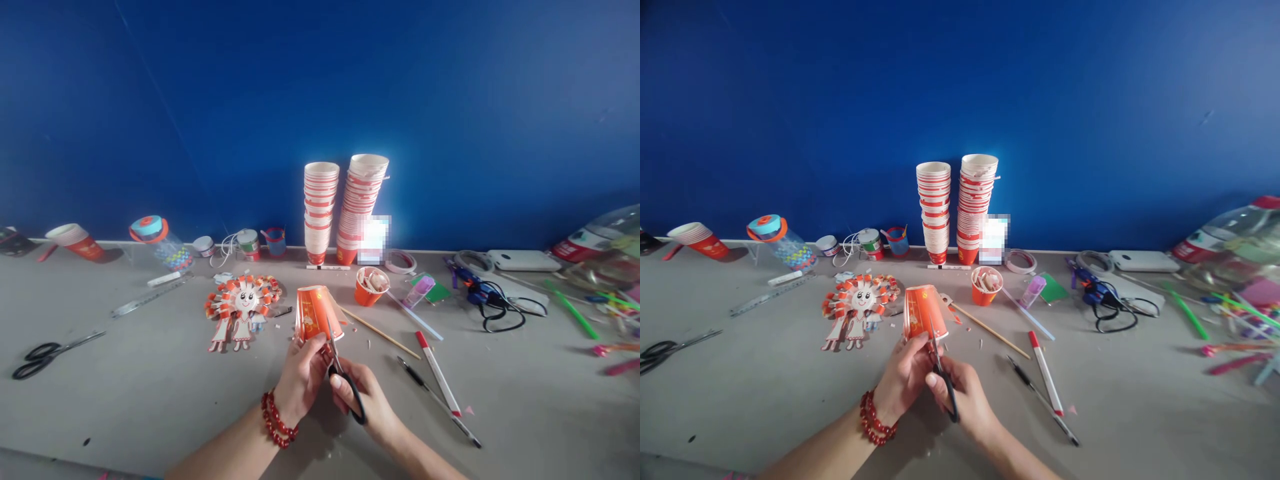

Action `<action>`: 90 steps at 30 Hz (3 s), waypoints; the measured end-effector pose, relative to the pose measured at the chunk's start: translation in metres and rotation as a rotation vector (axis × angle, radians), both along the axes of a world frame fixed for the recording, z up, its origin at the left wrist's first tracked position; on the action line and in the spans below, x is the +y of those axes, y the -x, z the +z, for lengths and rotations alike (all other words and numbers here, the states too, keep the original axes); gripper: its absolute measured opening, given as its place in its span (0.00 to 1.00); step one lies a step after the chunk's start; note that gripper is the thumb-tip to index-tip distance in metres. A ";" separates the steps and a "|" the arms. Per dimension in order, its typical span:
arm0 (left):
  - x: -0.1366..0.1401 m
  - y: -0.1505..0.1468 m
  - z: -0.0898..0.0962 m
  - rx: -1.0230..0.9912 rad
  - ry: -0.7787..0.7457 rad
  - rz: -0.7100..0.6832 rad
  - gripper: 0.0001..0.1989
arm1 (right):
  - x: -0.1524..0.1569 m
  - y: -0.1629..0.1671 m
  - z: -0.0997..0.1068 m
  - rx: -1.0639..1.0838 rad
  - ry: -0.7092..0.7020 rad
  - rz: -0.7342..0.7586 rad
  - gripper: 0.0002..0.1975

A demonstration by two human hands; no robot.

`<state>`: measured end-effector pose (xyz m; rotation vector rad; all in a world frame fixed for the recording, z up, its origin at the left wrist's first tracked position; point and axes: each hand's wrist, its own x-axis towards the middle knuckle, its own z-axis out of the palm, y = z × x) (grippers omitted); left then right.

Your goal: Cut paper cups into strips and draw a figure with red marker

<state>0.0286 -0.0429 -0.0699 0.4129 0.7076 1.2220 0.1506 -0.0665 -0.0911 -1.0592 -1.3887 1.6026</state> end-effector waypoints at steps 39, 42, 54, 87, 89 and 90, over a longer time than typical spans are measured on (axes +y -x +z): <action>0.001 0.001 -0.002 0.013 -0.021 -0.033 0.08 | 0.000 -0.002 -0.002 -0.014 -0.044 0.002 0.32; 0.001 0.000 -0.003 0.026 -0.021 -0.034 0.09 | -0.001 -0.002 -0.001 -0.017 -0.043 -0.031 0.32; -0.001 0.004 -0.003 0.021 0.024 -0.047 0.11 | -0.003 0.001 -0.012 -0.073 -0.033 -0.091 0.31; -0.002 0.000 -0.004 0.050 0.034 -0.039 0.11 | 0.002 0.000 -0.014 -0.069 0.008 -0.085 0.31; -0.002 0.000 -0.004 0.054 0.040 -0.041 0.11 | 0.002 0.000 -0.015 -0.061 0.011 -0.082 0.31; -0.002 0.000 -0.004 0.055 0.040 -0.042 0.11 | 0.002 0.000 -0.015 -0.054 0.014 -0.074 0.31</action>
